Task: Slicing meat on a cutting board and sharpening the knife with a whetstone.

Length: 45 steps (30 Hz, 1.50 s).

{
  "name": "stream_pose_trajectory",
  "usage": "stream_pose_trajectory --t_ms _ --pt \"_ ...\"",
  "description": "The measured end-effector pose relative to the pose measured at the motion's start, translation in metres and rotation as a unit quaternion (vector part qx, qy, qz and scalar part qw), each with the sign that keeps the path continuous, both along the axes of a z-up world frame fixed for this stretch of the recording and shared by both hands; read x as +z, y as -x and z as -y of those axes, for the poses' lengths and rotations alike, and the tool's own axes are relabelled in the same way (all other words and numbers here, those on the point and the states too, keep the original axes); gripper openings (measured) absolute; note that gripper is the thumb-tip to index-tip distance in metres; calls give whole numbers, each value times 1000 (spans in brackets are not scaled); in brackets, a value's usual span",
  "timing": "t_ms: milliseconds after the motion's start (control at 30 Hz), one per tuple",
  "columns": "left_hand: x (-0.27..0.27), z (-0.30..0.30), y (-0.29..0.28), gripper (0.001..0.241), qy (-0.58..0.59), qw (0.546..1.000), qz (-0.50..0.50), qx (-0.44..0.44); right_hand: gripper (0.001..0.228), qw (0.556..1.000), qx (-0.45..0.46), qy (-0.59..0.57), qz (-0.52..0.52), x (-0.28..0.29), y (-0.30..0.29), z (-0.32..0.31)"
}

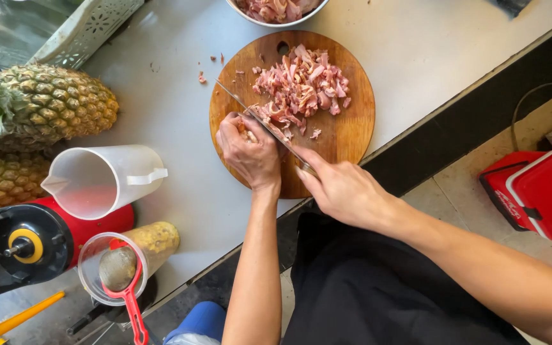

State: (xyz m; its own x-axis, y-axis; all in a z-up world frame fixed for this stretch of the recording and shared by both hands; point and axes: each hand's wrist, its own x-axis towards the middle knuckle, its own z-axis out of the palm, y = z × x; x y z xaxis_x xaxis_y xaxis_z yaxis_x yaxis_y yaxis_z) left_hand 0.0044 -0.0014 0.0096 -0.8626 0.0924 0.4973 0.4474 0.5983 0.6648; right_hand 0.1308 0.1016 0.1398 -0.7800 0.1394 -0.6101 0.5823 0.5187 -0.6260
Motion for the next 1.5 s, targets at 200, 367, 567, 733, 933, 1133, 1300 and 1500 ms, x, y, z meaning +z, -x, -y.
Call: stream_pose_trajectory --t_ms 200,367,567,733,933,1133,1300,1500 --pt "-7 -1 1 7 -4 1000 -11 5 52 998 -5 3 58 6 -30 1" --pt "7 -4 -3 7 -7 1000 -15 7 53 998 -13 1 61 -1 -19 2" --pt "5 -4 -3 6 -10 1000 -23 5 52 1000 6 -11 21 -6 -12 2" --pt "8 -6 -1 7 -26 999 -15 12 54 994 -18 -6 105 -1 -30 6" --pt "3 -5 -2 8 -26 999 -21 9 53 999 6 -31 9 -20 -7 6" --pt "-5 -5 3 8 -33 999 -23 35 54 993 -27 -19 110 19 -61 -1" --pt "3 -5 0 11 -46 999 7 28 51 992 -94 -50 74 19 -61 -17" --pt "-2 -7 -1 14 -50 998 6 48 51 995 -74 -43 43 20 -49 0"
